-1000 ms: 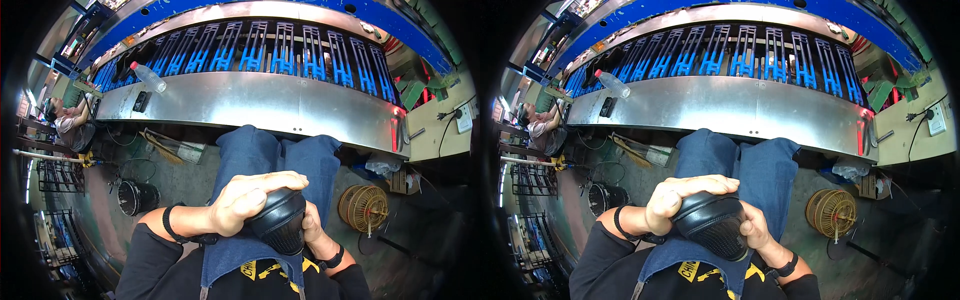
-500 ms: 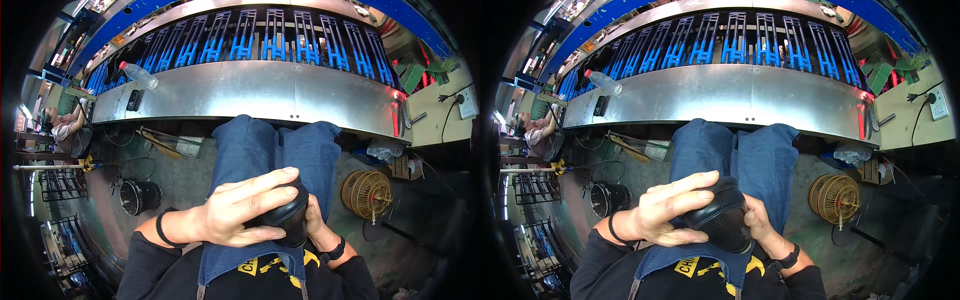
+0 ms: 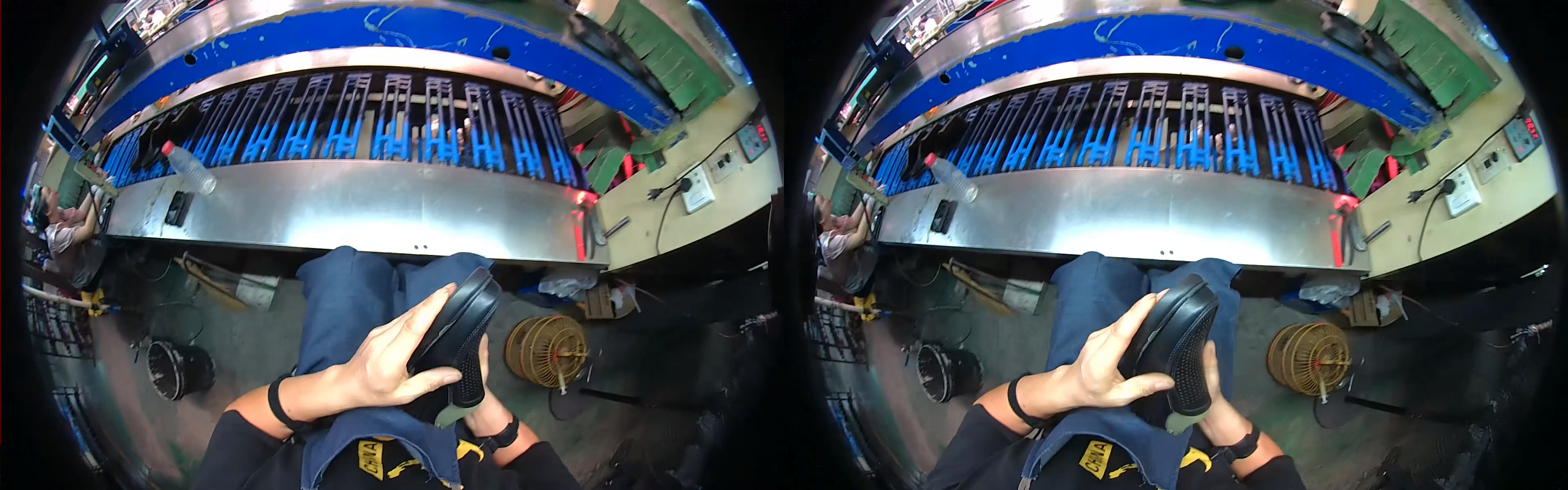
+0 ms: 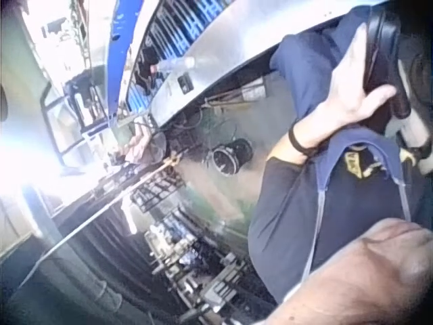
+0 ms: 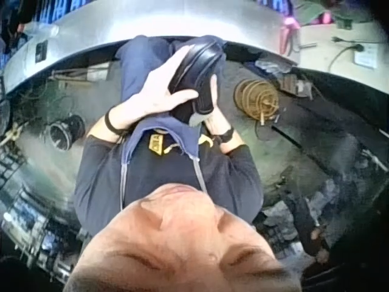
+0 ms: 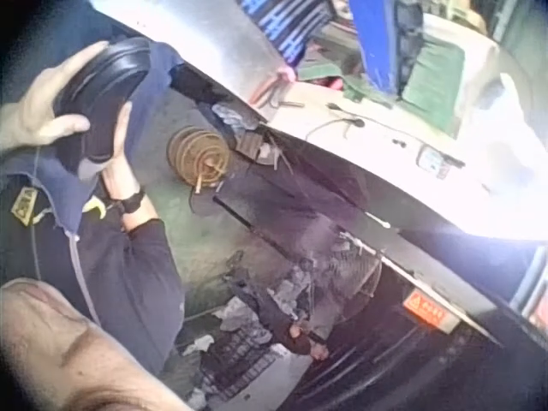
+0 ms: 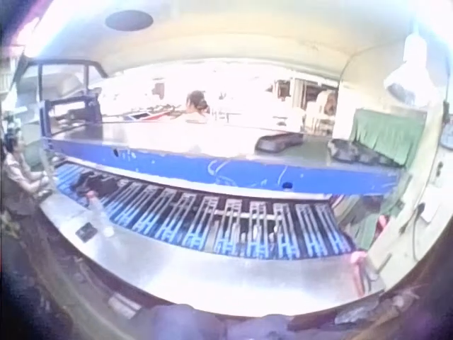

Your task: Take shoes from a conveyor, fit them onto green plastic shoe lasts on the lap, inspect the fit, and return them to the conveyor system.

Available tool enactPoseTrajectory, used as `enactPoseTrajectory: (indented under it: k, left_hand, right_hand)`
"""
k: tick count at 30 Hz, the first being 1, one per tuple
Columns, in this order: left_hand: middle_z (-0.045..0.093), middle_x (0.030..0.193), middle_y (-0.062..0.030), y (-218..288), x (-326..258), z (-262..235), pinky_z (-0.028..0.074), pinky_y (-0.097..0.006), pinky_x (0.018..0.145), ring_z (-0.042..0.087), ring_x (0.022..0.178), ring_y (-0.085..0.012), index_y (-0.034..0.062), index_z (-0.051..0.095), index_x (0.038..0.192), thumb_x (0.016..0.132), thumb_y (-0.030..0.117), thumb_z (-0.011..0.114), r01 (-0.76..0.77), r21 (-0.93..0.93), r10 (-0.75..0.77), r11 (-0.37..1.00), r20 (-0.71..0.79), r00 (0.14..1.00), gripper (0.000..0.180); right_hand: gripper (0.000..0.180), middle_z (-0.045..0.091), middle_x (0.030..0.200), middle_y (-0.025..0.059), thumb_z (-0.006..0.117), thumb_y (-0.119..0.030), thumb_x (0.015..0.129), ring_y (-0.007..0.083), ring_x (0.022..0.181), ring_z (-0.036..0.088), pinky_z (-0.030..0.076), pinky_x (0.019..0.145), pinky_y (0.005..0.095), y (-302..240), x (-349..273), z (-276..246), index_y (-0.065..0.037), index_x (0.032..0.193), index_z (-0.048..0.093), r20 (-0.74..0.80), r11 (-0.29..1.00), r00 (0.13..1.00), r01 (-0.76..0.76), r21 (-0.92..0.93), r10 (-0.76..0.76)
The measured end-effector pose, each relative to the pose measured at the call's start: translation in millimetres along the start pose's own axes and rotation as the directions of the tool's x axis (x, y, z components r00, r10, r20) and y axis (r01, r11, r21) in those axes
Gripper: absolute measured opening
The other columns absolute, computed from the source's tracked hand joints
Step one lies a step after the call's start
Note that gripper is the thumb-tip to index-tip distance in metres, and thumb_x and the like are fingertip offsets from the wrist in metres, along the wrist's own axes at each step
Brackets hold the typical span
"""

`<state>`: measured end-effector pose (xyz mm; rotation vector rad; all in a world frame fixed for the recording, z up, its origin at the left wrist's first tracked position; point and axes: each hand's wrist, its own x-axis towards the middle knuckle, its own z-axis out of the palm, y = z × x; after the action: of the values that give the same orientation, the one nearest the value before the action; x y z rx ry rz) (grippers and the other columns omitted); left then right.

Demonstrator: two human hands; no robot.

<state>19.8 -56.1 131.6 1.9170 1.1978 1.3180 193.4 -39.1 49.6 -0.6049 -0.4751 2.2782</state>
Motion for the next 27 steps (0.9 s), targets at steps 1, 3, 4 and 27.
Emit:
enactPoseTrajectory:
  k: [1, 3, 4, 27]
  left_hand:
    - [0.048, 0.141, -0.0319, 0.4, 3.9, -2.7, 0.049, -0.041, 0.102, 0.057, 0.123, -0.0424, -0.0117, 0.031, 0.146, 0.078, 0.022, 0.083, -0.020, -0.009, 0.020, 1.000, -0.007, 1.000, 0.092]
    - [0.050, 0.137, -0.0329, 2.4, 10.4, -11.4, 0.052, -0.041, 0.097, 0.059, 0.119, -0.0431, -0.0115, 0.031, 0.146, 0.075, 0.026, 0.085, -0.044, 0.088, 0.035, 0.995, 0.100, 0.994, 0.096]
    - [0.054, 0.133, -0.0323, 0.8, 13.0, -16.4, 0.055, -0.041, 0.093, 0.062, 0.115, -0.0431, -0.0097, 0.031, 0.147, 0.074, 0.027, 0.085, -0.064, 0.116, 0.047, 0.991, 0.141, 0.989, 0.097]
    - [0.048, 0.140, -0.0228, -4.6, 5.4, -19.3, 0.042, -0.042, 0.107, 0.050, 0.130, -0.0324, -0.0034, 0.020, 0.149, 0.080, 0.023, 0.078, 0.375, -0.339, -0.447, 0.863, -0.165, 0.879, 0.095]
  right_hand:
    - [0.075, 0.049, 0.144, 0.0172, 0.037, -0.061, 0.100, 0.0301, 0.130, 0.052, 0.042, 0.112, 0.0424, -1.4, -0.9, 7.3, -0.005, 0.150, 0.036, -0.034, 0.999, 0.999, 0.034, 0.026, -0.033]
    - [0.072, 0.051, 0.142, 0.0178, 0.037, -0.059, 0.101, 0.0304, 0.127, 0.054, 0.045, 0.108, 0.0427, 1.5, 5.0, 6.3, -0.005, 0.148, 0.038, -0.014, 0.996, 0.999, 0.035, 0.085, -0.034]
    - [0.070, 0.052, 0.140, 0.0183, 0.037, -0.057, 0.102, 0.0307, 0.125, 0.057, 0.049, 0.105, 0.0430, 4.8, 6.2, 4.5, -0.004, 0.147, 0.039, 0.005, 0.987, 1.000, 0.022, 0.162, -0.023]
    - [0.059, 0.062, 0.121, 0.0211, 0.039, -0.046, 0.104, 0.0255, 0.112, 0.061, 0.048, 0.097, 0.0403, -0.6, 25.8, 42.9, 0.006, 0.131, 0.049, 0.109, 0.671, 0.910, 0.373, -0.641, -0.401]
